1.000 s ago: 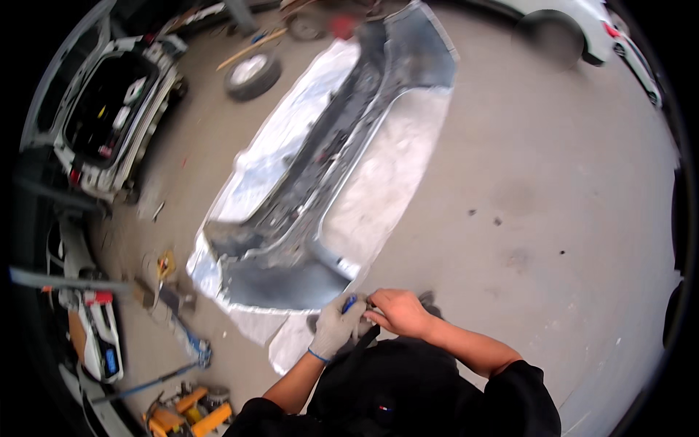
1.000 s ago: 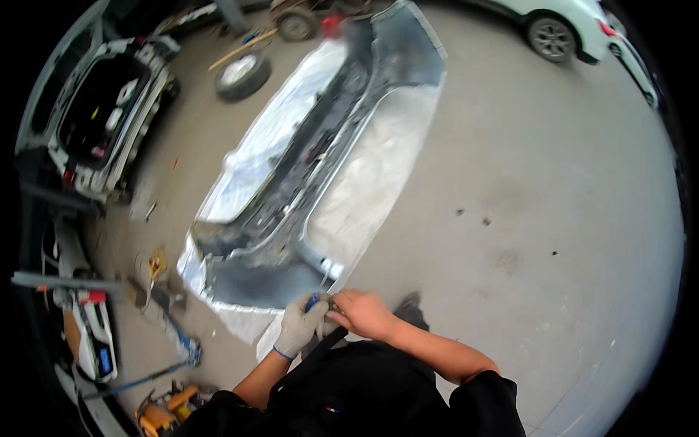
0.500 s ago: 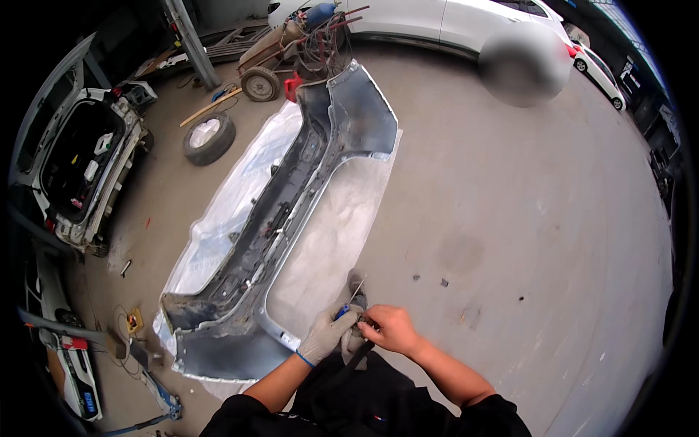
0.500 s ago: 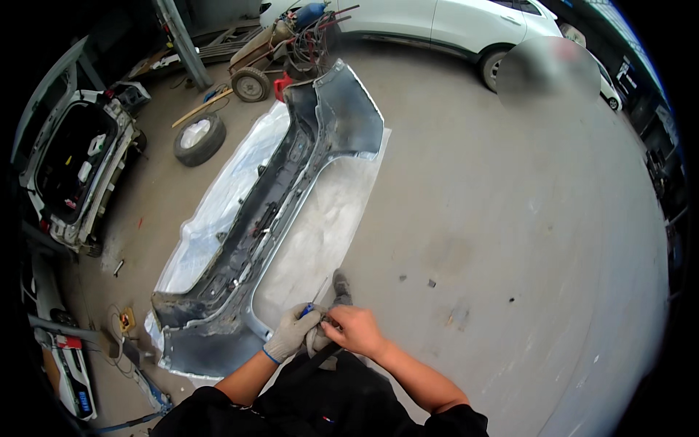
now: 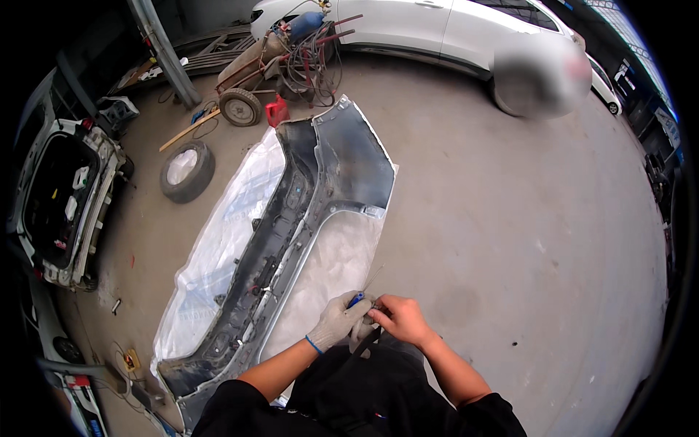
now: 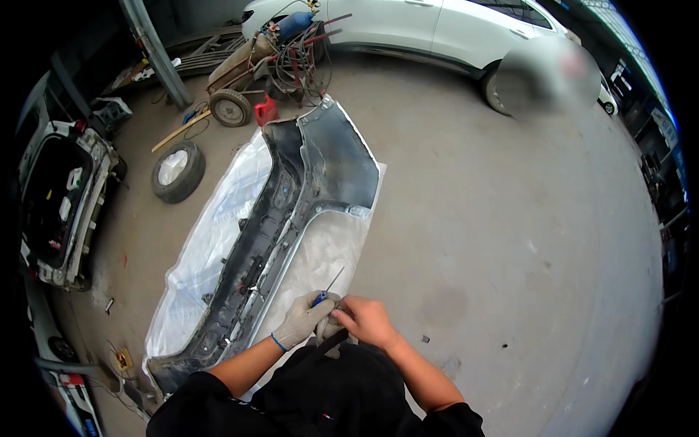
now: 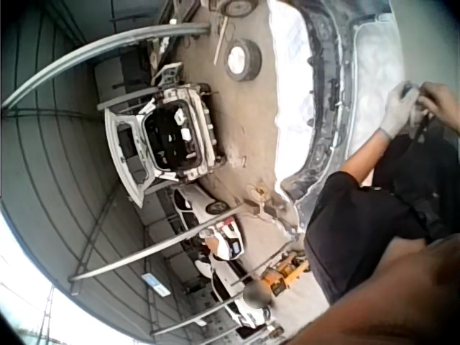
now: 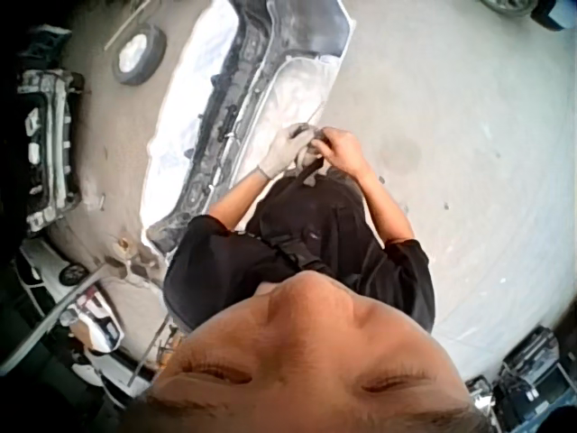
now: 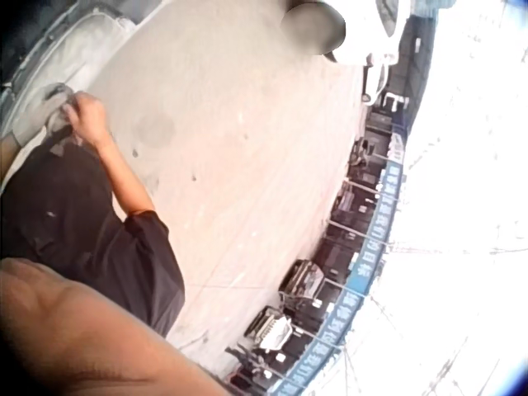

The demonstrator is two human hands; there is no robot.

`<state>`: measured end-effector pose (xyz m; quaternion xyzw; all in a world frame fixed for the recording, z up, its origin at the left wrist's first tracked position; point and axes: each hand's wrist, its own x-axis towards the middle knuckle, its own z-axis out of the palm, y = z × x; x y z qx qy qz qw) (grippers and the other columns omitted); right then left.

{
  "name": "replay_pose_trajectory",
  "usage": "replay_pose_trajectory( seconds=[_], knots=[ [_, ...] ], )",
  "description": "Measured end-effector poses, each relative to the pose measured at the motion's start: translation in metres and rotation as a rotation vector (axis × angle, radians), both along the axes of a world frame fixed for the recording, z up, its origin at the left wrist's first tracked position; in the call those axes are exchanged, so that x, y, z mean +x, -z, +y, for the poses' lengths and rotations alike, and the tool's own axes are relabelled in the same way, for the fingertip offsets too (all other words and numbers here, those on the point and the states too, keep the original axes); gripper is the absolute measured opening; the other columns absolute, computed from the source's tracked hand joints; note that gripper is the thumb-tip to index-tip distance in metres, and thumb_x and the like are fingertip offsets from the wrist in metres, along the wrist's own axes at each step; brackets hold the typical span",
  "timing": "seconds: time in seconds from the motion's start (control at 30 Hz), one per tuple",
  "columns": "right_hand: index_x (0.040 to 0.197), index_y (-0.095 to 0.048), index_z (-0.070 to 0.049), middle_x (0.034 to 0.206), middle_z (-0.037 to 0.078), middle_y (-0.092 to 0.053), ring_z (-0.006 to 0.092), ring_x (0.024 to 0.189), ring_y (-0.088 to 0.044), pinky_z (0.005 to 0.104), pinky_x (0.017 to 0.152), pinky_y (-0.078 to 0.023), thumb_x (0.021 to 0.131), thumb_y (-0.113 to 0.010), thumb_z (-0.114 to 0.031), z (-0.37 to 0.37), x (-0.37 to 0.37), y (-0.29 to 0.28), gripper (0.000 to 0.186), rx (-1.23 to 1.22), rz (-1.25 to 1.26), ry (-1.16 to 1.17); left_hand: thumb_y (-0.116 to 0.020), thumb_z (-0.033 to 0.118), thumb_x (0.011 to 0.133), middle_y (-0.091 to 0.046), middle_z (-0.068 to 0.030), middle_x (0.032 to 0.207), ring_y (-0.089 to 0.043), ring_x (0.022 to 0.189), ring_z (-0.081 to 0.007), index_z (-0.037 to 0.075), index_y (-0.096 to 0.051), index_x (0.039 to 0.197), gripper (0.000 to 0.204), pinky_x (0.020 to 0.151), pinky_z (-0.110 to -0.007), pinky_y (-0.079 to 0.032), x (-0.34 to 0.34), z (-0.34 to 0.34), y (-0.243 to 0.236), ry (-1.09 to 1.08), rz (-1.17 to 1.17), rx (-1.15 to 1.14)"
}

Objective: The person works on a detached car bumper in a garage. They use a screwdriver to pry and remove fasteners, then use a power drill to remove screws from the bumper. The person also handles a small tool and moves around the workspace.

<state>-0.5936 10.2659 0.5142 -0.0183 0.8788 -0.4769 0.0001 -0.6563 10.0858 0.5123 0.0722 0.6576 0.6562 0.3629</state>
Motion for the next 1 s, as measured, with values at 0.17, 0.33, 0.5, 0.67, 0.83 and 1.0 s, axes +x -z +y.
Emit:
replay_pose_trajectory(
  seconds=[0.17,0.33,0.5,0.67,0.83,1.0],
  knots=[
    [0.087,-0.065,-0.003,0.069,0.016,-0.063,0.0318,0.062,-0.063,0.0387,0.057,-0.049,0.086,-0.071,-0.027,0.042,-0.118,0.054,0.025,-0.125,-0.025,0.1,-0.058,0.02,0.096,-0.066,-0.0086,0.096,-0.061,0.083,-0.0129,-0.003,-0.061,0.113,0.029,0.076,-0.028,-0.052,-0.108,0.029,0.043,-0.175,-0.049,0.04],
    [0.085,-0.064,-0.001,0.071,0.018,-0.065,0.0349,0.066,-0.065,0.0427,0.059,-0.049,0.087,-0.069,-0.028,0.108,-0.283,0.169,0.027,-0.074,-0.139,0.245,-0.062,0.022,0.092,-0.063,-0.0092,0.085,-0.061,0.072,-0.0174,0.001,-0.059,0.096,0.021,0.066,-0.032,-0.053,-0.234,0.035,0.136,-0.576,-0.19,0.036],
    [0.085,-0.062,-0.002,0.08,0.019,-0.068,0.0394,0.077,-0.065,0.0495,0.069,-0.05,0.089,-0.064,-0.03,0.144,-0.482,0.33,0.028,0.049,-0.058,0.242,-0.065,0.028,0.09,-0.061,-0.0067,0.08,-0.06,0.065,-0.0163,0.001,-0.061,0.094,0.028,0.062,-0.031,-0.051,-0.377,0.036,0.291,-0.681,-0.164,-0.211],
    [0.087,-0.064,-0.003,0.084,0.019,-0.069,0.0398,0.082,-0.066,0.0506,0.073,-0.051,0.09,-0.062,-0.032,0.136,-0.656,0.489,0.029,0.125,-0.059,0.23,-0.063,0.029,0.091,-0.064,-0.0087,0.094,-0.061,0.075,-0.0163,-0.001,-0.063,0.103,0.032,0.065,-0.031,-0.051,-0.544,0.082,0.448,-0.882,-0.056,-0.005],
    [0.091,-0.064,-0.003,0.087,0.02,-0.069,0.0398,0.085,-0.066,0.0506,0.076,-0.051,0.092,-0.059,-0.033,0.108,-0.78,0.612,0.03,0.061,-0.039,0.195,-0.06,0.027,0.094,-0.064,-0.0079,0.108,-0.06,0.08,-0.0174,0.003,-0.059,0.118,0.034,0.068,-0.034,-0.052,-0.714,0.094,0.588,-1.004,0.015,0.338],
    [0.091,-0.063,-0.002,0.084,0.021,-0.069,0.0413,0.083,-0.066,0.0517,0.075,-0.051,0.093,-0.058,-0.032,0.075,-0.85,0.675,0.03,0.044,0.078,0.262,-0.053,0.021,0.095,-0.064,-0.0108,0.115,-0.059,0.069,-0.0179,0.004,-0.056,0.123,0.033,0.064,-0.032,-0.052,-0.813,0.091,0.66,-0.922,0.155,0.411]
  ],
)
